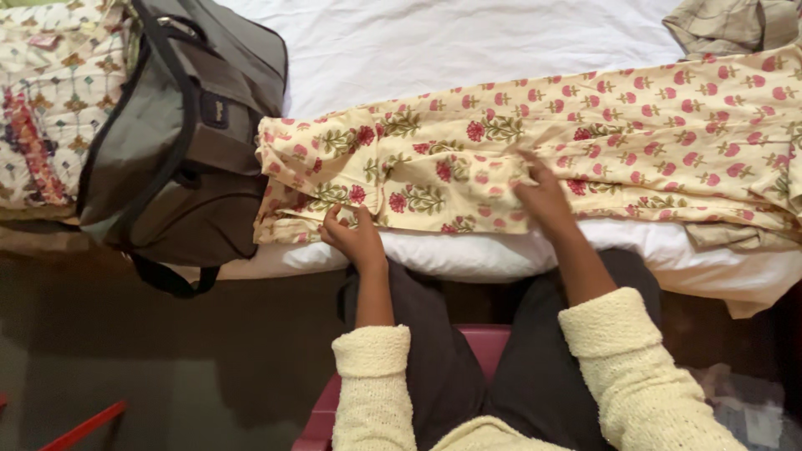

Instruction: The person folds a patterned garment by hand on a white surface, smoothing the fabric and aligning the edges before placing it next to a stack of other folded items.

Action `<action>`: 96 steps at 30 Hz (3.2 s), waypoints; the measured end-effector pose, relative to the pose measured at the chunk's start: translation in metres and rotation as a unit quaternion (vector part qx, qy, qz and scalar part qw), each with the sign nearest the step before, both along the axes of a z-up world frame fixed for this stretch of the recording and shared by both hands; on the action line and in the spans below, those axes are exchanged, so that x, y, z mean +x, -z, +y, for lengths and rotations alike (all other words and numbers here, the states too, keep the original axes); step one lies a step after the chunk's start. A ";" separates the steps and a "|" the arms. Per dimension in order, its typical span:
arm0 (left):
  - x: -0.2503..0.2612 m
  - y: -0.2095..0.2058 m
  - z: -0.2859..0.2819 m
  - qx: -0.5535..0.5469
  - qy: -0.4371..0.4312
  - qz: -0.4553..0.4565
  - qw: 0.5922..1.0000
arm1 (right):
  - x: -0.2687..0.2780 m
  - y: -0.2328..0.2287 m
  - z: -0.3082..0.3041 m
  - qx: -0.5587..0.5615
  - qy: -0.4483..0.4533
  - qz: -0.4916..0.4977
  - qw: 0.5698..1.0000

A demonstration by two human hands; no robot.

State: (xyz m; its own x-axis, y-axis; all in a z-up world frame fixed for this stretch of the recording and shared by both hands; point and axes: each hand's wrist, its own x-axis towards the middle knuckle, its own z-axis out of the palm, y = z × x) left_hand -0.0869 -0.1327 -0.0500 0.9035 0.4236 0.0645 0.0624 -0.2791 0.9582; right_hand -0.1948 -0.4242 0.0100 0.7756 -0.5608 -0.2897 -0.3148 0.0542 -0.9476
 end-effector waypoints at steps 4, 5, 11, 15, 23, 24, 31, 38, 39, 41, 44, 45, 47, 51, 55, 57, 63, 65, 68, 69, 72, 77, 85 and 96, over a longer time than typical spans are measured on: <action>-0.011 -0.018 -0.015 0.141 0.005 -0.084 0.986 | 0.002 0.021 0.012 -0.183 -0.165 -0.067 0.967; -0.014 -0.025 -0.020 0.140 0.007 -0.085 0.986 | 0.006 0.023 0.015 -0.285 -0.190 -0.116 0.933; 0.012 -0.049 -0.060 0.283 0.243 -0.253 0.892 | -0.005 0.002 0.020 -0.189 -0.191 -0.135 0.954; 0.053 -0.048 -0.092 0.423 0.346 -0.219 0.808 | -0.003 0.001 0.011 -0.251 -0.164 -0.127 0.945; 0.079 -0.056 -0.087 0.511 0.432 -0.055 0.741 | 0.006 0.016 0.011 -0.218 -0.144 -0.106 0.959; 0.081 -0.055 -0.081 0.419 0.435 -0.031 0.796 | 0.005 0.017 0.012 -0.220 -0.146 -0.102 0.959; 0.007 -0.014 -0.081 0.277 0.309 -0.040 0.909 | 0.003 0.001 0.020 -0.206 -0.342 -0.016 0.917; 0.011 -0.035 -0.090 0.332 0.373 -0.208 0.841 | 0.005 0.002 0.016 -0.148 -0.369 -0.017 0.918; 0.015 -0.035 -0.088 0.343 0.354 -0.217 0.842 | 0.006 0.003 0.016 -0.146 -0.367 -0.014 0.919; 0.022 -0.030 -0.092 0.355 0.337 -0.224 0.843 | 0.009 0.004 0.014 -0.162 -0.327 0.049 0.930; 0.031 -0.019 -0.109 0.390 0.358 -0.216 0.820 | 0.011 0.008 0.017 0.006 -0.240 0.046 0.970; 0.033 -0.016 -0.115 0.398 0.370 -0.237 0.806 | 0.012 0.009 0.017 0.005 -0.241 0.048 0.969; 0.035 -0.012 -0.123 0.404 0.381 -0.256 0.791 | 0.011 0.012 0.015 -0.193 -0.256 -0.041 0.946; 0.037 -0.011 -0.129 0.431 0.383 -0.244 0.780 | 0.009 0.011 0.010 -0.215 -0.209 -0.063 0.952; 0.039 -0.031 -0.137 0.345 0.370 -0.263 0.822 | 0.013 0.002 0.010 -0.313 -0.091 0.014 0.945; 0.037 -0.043 -0.140 0.323 0.360 -0.274 0.832 | 0.013 0.000 0.012 -0.343 -0.029 0.016 0.939; 0.042 -0.064 -0.136 0.267 0.355 -0.288 0.848 | 0.020 0.007 0.017 -0.463 -0.030 -0.063 0.884; 0.043 -0.063 -0.136 0.261 0.358 -0.287 0.849 | 0.027 0.013 0.015 -0.471 -0.075 0.000 0.879; 0.041 -0.062 -0.138 0.250 0.364 -0.286 0.850 | 0.031 0.024 0.012 -0.512 -0.076 -0.061 0.854; 0.041 -0.062 -0.139 0.239 0.360 -0.285 0.856 | 0.031 0.030 0.012 -0.511 -0.076 -0.061 0.854; 0.044 -0.065 -0.137 0.226 0.361 -0.288 0.858 | 0.031 0.047 0.007 -0.517 -0.122 0.031 0.847; 0.044 -0.066 -0.135 0.223 0.376 -0.295 0.850 | 0.047 0.064 -0.026 -0.481 -0.089 -0.053 0.870; 0.044 -0.060 -0.133 0.223 0.406 -0.301 0.833 | 0.051 0.053 -0.045 -0.284 -0.073 0.064 0.954; 0.029 -0.025 -0.131 0.334 0.473 -0.264 0.771 | 0.010 0.002 -0.055 -0.290 -0.181 0.279 0.897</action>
State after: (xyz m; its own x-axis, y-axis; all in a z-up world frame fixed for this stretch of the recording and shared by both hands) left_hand -0.0581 -0.2633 -0.0248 0.5609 -0.6962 0.4480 -0.8217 -0.4023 0.4037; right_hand -0.1852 -0.4796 0.0079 0.7631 -0.4822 -0.4303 -0.6456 -0.5991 -0.4736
